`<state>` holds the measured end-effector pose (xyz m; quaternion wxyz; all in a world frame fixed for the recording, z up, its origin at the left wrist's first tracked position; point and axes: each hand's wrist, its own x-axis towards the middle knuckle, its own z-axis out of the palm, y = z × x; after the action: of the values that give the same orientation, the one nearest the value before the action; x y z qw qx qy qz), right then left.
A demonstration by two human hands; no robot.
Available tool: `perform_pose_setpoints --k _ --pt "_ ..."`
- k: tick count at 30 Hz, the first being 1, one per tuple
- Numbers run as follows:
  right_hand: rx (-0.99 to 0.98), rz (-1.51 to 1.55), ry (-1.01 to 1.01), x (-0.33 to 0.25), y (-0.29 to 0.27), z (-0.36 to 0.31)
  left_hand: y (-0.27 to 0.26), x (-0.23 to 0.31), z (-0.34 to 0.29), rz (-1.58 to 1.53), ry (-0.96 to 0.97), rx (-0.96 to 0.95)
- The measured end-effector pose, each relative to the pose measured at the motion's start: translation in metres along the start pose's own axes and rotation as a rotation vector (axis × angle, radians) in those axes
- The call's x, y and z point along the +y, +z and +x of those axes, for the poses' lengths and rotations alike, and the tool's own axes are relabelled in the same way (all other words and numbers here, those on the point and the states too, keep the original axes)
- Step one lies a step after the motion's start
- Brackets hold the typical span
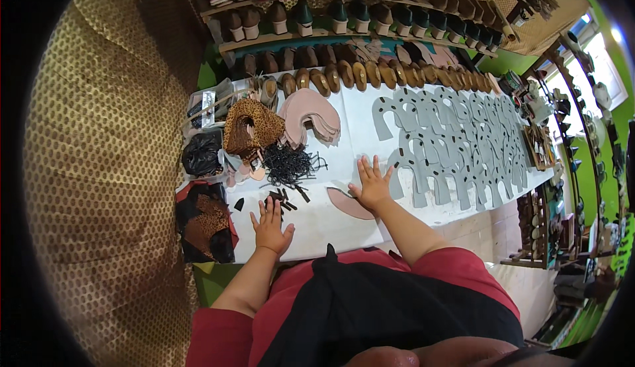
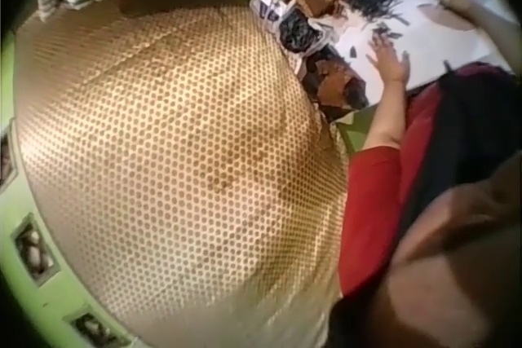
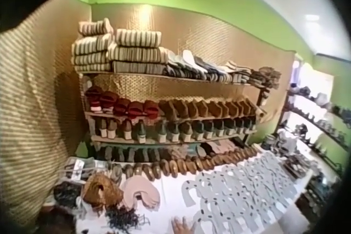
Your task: Inspect and sort cut leather components for shoe manufacturing at a workbench.
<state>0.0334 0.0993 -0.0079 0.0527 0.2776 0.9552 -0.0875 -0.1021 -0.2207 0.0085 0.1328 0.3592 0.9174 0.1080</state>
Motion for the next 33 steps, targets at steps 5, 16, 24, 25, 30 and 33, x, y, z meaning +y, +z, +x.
perform_pose_setpoints --k 5,16,24,25,30,33 --pt "-0.035 -0.022 0.005 -0.001 -0.003 0.001 -0.003 0.003 -0.002 -0.01 0.003 0.011" --pt "-0.04 -0.056 0.024 -0.003 -0.001 0.002 -0.005 0.0 -0.001 -0.021 0.001 0.012" --pt "-0.037 -0.033 -0.06 0.015 0.004 -0.002 -0.002 0.0 -0.005 -0.018 0.01 -0.004" --pt "-0.043 -0.072 -0.112 0.016 0.002 -0.006 -0.003 0.0 -0.005 -0.023 0.003 -0.007" --pt "-0.068 -0.087 -0.082 0.01 -0.001 -0.01 -0.004 0.0 -0.003 -0.028 0.006 0.018" --pt "-0.082 -0.103 -0.055 0.006 -0.004 -0.011 -0.005 0.0 -0.001 -0.031 0.001 0.0"
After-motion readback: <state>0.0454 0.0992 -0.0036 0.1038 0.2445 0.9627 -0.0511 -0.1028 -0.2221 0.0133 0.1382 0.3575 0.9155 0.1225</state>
